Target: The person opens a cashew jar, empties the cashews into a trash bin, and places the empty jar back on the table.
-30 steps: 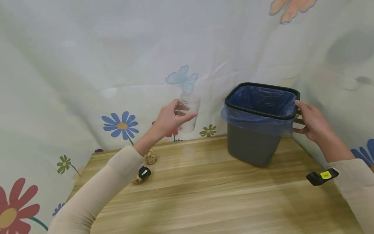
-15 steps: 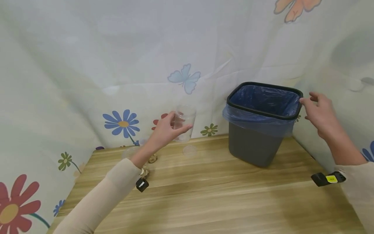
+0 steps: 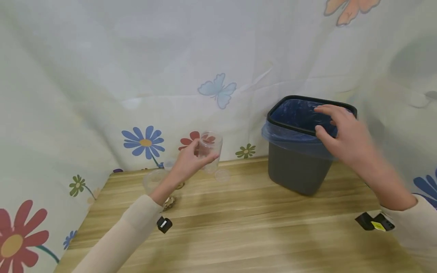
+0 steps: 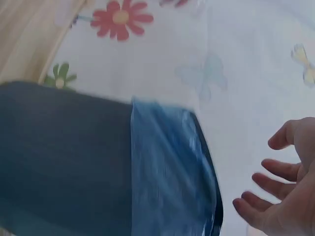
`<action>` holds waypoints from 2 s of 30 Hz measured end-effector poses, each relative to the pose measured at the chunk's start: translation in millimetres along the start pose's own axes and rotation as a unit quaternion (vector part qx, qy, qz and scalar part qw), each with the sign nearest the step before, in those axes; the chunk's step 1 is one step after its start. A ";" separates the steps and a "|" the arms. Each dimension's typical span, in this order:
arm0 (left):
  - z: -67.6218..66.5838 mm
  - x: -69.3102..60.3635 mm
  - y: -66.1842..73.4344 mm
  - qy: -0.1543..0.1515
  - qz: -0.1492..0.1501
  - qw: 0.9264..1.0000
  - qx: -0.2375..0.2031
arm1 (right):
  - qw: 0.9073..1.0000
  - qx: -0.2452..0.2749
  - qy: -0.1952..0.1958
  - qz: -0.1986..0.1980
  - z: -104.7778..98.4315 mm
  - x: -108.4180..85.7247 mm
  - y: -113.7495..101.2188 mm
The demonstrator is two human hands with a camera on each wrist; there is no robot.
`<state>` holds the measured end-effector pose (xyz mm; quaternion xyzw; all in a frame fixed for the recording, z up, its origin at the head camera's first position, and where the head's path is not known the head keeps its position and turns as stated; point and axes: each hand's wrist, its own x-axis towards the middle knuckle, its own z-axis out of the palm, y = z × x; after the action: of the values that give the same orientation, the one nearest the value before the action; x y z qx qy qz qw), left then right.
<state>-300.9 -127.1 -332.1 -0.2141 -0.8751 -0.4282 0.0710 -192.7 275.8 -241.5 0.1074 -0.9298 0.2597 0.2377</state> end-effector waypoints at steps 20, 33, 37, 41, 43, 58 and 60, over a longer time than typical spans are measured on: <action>15.0 -16.1 -33.3 -0.004 -0.058 0.997 -0.049 | 0.980 0.037 -0.123 -0.149 128.3 -12.6 -28.7; 49.7 -6.8 -82.4 0.023 -0.106 0.991 -0.076 | 0.974 0.039 -0.165 -0.152 202.6 -2.8 -19.4; 56.8 -5.5 -89.4 0.029 -0.139 0.987 -0.079 | 0.971 0.041 -0.179 -0.156 222.3 -0.6 -15.4; 61.0 -4.4 -94.2 0.038 -0.152 0.986 -0.062 | 0.968 0.037 -0.198 -0.153 234.8 0.9 -11.0; 63.4 -3.3 -97.2 0.040 -0.152 0.986 -0.060 | 0.966 0.025 -0.208 -0.151 239.0 1.1 -8.6; 85.5 5.6 -98.5 0.035 -0.163 0.982 -0.088 | 0.963 -0.003 -0.235 -0.132 258.8 0.7 -2.8; 90.5 9.9 -100.2 0.037 -0.165 0.981 -0.093 | 0.963 -0.005 -0.234 -0.133 261.0 1.1 -2.3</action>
<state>-348.0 -107.8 -457.5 -0.0569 -0.8513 -0.5214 0.0114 -293.8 134.4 -436.2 0.2869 -0.9380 0.1890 0.0460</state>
